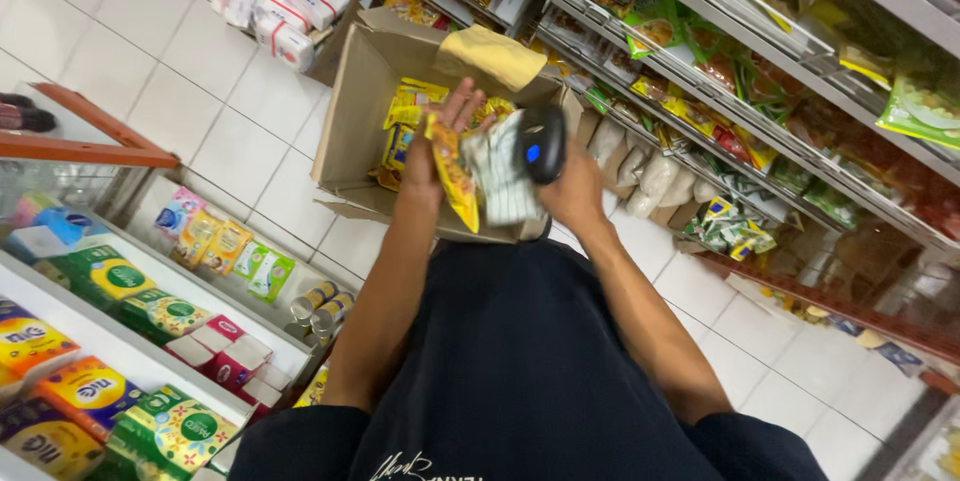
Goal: The person uses a handheld scanner to scan barcodes on various snack packages and household goods on convenience store shelves, and also scans items taken from a cardboard box.
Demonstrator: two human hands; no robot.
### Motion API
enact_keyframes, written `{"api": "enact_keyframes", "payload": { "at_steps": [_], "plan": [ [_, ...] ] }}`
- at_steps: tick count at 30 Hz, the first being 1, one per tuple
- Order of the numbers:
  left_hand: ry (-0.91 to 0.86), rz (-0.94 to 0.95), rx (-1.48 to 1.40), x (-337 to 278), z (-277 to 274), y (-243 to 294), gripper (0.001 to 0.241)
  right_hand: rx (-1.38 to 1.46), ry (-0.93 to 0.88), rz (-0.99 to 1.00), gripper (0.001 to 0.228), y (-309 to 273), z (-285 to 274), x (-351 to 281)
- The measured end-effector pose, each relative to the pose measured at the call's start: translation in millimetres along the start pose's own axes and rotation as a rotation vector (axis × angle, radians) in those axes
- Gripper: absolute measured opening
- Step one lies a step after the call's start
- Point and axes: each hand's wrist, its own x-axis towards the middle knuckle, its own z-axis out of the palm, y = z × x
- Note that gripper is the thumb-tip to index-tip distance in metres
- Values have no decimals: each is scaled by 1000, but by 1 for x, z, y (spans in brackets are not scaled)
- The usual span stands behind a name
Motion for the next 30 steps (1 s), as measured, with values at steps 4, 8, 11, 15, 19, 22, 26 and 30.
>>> {"api": "enact_keyframes", "payload": {
  "at_steps": [4, 8, 11, 15, 19, 22, 26, 30],
  "plan": [
    [99, -22, -80, -12, -28, -10, 24, -90, 136, 105, 32, 55, 6, 15],
    [166, -69, -76, -32, -43, -24, 21, -119, 78, 15, 47, 91, 43, 22],
    [255, -116, -30, -35, -46, -30, 22, -160, 81, -15, 57, 98, 63, 20],
    [383, -116, 25, -41, -46, -30, 28, -205, 16, 29, 61, 96, 65, 12],
    [408, -60, 161, -32, -37, -27, 29, -202, -28, 2, 66, 91, 53, 11],
    [510, 20, 247, -24, -24, -21, 27, -103, 5, 78, 56, 86, 49, 12],
    [558, 117, 540, -21, -3, -15, 27, -62, 78, 41, 37, 84, 43, 11],
    [494, 262, 839, -17, 20, 1, 26, 128, 57, 273, 36, 71, 36, -1]
  ]
}}
